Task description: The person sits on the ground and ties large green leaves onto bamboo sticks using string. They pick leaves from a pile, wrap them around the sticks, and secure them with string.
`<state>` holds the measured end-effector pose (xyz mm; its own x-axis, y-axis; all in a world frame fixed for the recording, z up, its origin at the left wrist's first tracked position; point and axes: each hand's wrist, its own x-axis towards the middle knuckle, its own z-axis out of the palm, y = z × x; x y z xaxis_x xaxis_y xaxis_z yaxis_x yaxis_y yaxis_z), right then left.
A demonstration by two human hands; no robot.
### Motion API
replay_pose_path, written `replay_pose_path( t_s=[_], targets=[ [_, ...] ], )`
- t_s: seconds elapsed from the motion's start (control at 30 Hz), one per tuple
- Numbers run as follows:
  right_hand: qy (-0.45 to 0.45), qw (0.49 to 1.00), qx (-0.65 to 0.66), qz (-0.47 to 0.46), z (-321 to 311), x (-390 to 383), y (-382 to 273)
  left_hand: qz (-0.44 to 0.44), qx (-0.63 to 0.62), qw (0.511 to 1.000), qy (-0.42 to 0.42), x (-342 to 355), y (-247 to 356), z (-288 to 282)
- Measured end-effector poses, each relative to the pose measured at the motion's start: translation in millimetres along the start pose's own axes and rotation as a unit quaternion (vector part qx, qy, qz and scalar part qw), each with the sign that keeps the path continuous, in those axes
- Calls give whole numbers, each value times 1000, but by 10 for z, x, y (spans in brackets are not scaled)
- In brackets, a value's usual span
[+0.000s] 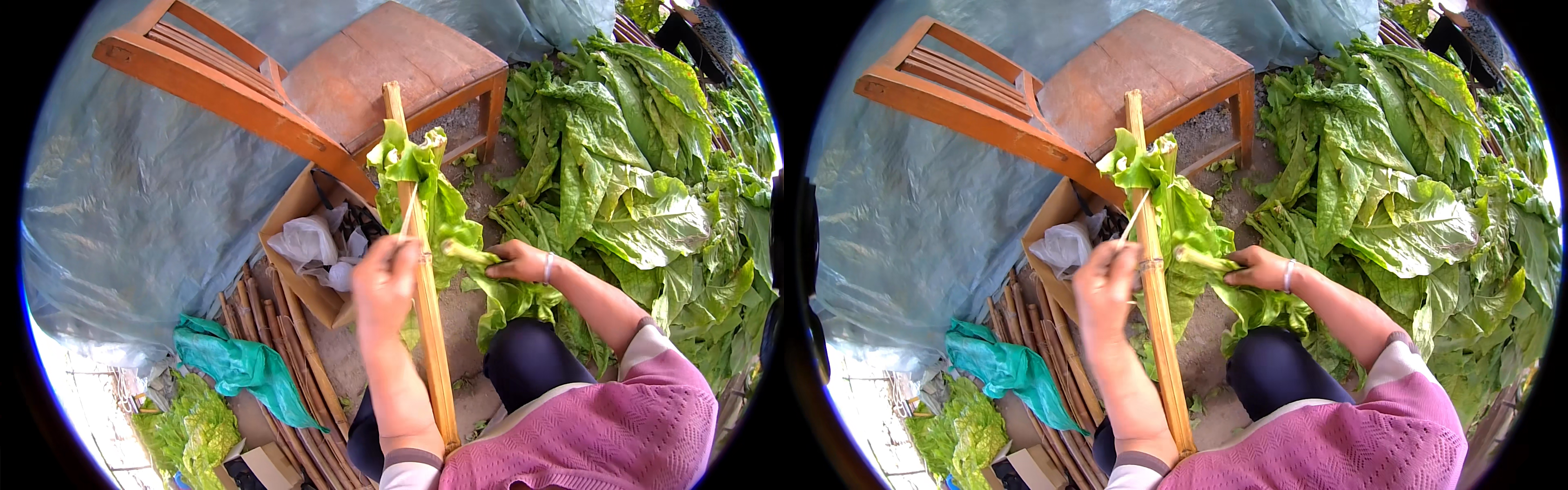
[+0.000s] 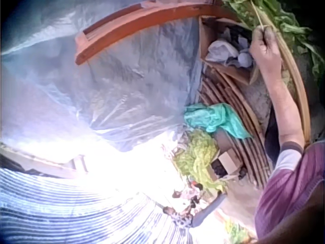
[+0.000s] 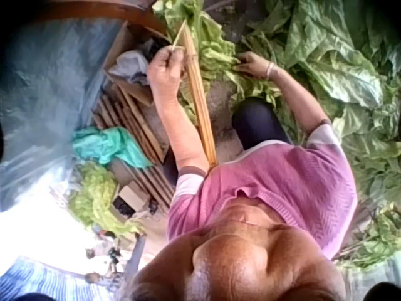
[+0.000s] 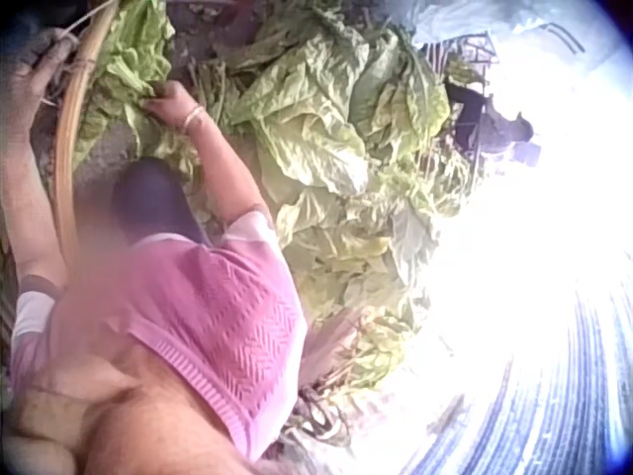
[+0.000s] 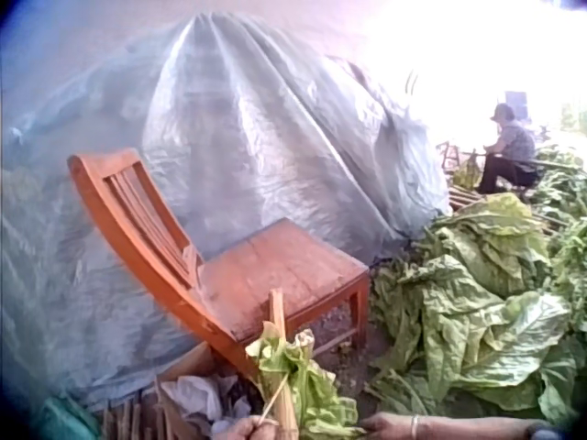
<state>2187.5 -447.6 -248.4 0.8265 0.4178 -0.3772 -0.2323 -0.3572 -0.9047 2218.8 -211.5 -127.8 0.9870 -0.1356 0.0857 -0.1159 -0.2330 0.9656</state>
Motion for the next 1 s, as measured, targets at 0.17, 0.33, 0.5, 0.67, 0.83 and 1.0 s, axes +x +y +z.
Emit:
replay_pose_path(
  t_s=[0.17, 0.33, 0.5, 0.67, 0.83, 1.0],
  targets=[
    [39, 998, -35, -24, 202, 804, -326, -292, -170, 940, -47, -19, -879, -519],
    [77, 960, 127, -236, 389, 1450, -267, -391, -259, 883, 34, 456, -1720, -362],
    [154, 923, -303, -180, 129, 1153, -645, -178, 30, 983, -12, 1056, -240, -711],
    [311, 902, 186, -233, 237, 1498, -18, -60, -104, 975, -188, 393, 579, 176],
    [230, 827, 500, -118, 630, 1623, -593, 32, 353, 903, -242, -192, -26, 674],
    [300, 846, 407, -170, 646, 1653, -431, 89, 386, 872, -286, -126, -174, 811]
  ],
)
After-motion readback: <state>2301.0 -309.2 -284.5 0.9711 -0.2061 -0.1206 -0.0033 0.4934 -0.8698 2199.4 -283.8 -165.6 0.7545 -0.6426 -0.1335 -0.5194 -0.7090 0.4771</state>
